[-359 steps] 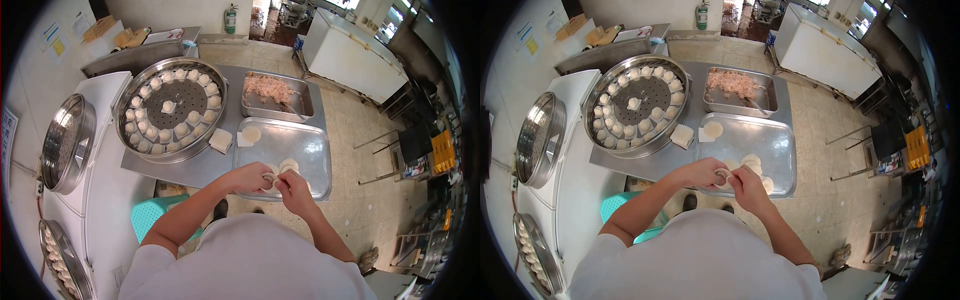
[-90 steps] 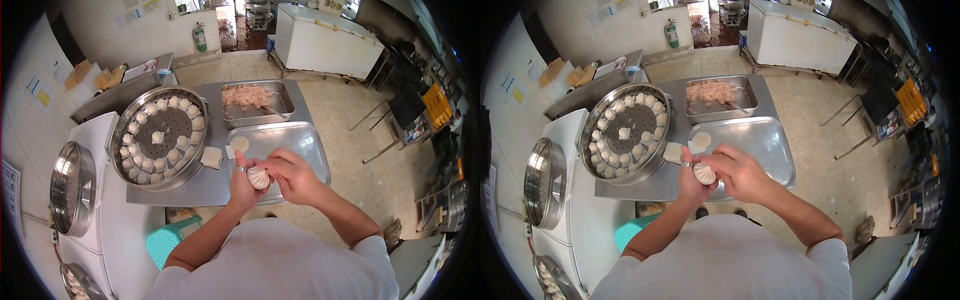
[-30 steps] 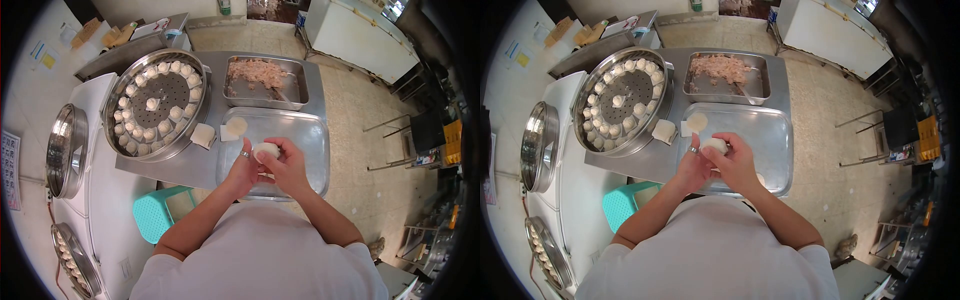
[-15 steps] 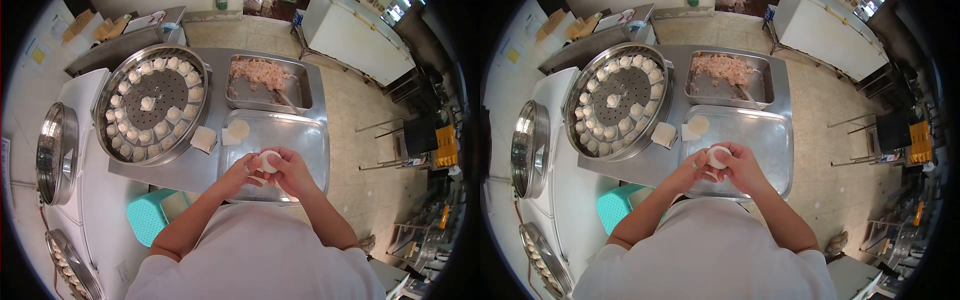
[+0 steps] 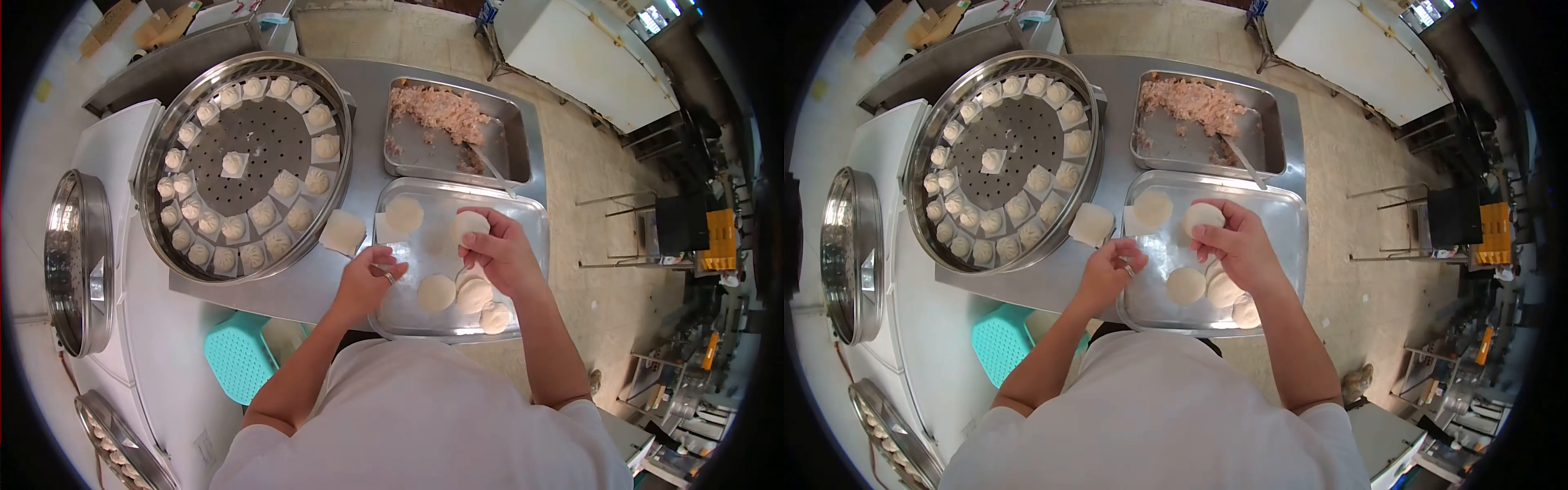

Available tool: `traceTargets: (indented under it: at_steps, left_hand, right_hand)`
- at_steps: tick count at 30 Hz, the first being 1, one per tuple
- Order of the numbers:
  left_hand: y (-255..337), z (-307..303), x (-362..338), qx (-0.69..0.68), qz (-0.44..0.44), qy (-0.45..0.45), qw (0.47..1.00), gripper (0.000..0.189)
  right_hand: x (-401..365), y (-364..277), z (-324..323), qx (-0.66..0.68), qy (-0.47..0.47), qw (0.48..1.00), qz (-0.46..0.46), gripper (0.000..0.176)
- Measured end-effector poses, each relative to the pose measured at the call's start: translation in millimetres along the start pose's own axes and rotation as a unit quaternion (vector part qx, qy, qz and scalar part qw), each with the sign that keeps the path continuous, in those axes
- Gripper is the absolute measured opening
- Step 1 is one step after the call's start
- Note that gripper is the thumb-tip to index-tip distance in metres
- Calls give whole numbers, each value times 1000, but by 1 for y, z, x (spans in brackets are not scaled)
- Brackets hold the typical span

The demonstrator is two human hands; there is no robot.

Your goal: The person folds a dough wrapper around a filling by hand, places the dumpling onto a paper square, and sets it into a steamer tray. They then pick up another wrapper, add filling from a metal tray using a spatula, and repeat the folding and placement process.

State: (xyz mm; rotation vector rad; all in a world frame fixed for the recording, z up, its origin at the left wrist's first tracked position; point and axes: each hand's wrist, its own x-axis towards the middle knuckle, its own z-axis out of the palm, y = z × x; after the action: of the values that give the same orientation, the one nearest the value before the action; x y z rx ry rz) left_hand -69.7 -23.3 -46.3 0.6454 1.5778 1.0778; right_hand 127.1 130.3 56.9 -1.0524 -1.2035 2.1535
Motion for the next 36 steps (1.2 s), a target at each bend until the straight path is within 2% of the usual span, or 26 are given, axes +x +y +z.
traceTargets:
  at_steps: [2,4,7,10,13,19,22,28,31,34,36]
  left_hand:
    - [4,-12,9,130,79,63,986,38]
    - [14,-19,27,243,155,109,951,32]
    - [26,-27,70,396,319,104,855,38]
    - [38,-25,103,534,273,20,800,39]
    - [34,-24,127,602,234,-39,763,40]
    - [45,-23,144,618,134,-128,764,44]
    - [48,-24,143,598,137,-95,784,37]
    - [45,-23,141,626,150,-42,764,25]
    - [61,-20,114,579,153,20,800,23]
    - [66,-8,87,403,81,5,912,23]
    - [42,3,84,358,83,20,930,24]
  right_hand:
    - [7,-2,7,-46,34,998,1,36]
    - [9,2,11,-73,60,995,3,36]
    - [4,18,11,-84,86,993,10,37]
    - [-11,31,7,-93,108,989,24,37]
    - [-30,40,-2,-88,139,986,37,38]
    - [-63,61,-28,-24,187,981,33,39]
    - [-74,68,-38,-2,195,980,30,40]
    - [-88,78,-51,14,187,982,26,42]
    - [-93,74,-55,19,186,982,24,42]
    - [-100,70,-60,28,183,982,20,42]
    - [-101,69,-65,24,178,983,21,43]
